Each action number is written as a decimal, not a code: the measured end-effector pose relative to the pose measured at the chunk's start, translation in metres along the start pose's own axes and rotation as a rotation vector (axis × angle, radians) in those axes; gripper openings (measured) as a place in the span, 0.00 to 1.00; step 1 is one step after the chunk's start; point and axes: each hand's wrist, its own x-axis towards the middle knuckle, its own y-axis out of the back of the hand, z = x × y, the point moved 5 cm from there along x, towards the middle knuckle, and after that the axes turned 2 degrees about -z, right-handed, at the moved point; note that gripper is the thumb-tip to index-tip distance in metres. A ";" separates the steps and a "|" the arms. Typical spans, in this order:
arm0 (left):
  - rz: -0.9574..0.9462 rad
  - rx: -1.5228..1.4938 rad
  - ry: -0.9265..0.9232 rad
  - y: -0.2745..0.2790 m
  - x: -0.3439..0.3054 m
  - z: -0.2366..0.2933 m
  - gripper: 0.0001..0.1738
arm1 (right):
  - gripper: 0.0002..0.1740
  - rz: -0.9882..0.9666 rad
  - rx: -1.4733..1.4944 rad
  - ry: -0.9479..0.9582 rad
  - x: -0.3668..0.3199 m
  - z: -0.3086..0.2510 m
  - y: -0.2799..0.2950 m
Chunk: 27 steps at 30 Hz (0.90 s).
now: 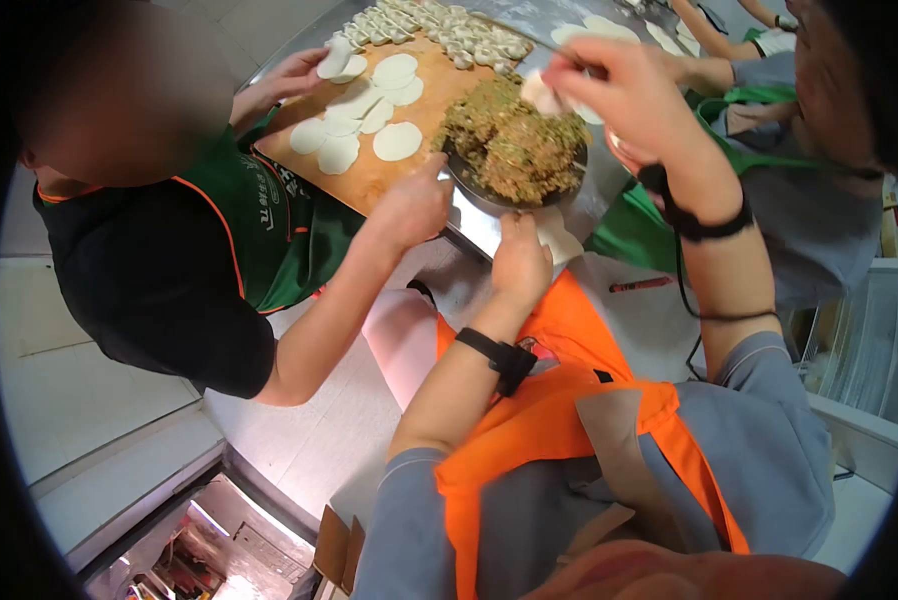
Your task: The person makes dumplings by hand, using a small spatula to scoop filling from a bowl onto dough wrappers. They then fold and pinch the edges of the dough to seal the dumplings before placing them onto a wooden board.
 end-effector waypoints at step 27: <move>-0.074 -0.456 -0.012 0.012 -0.010 -0.057 0.14 | 0.13 -0.249 -0.467 0.115 0.305 0.206 -0.159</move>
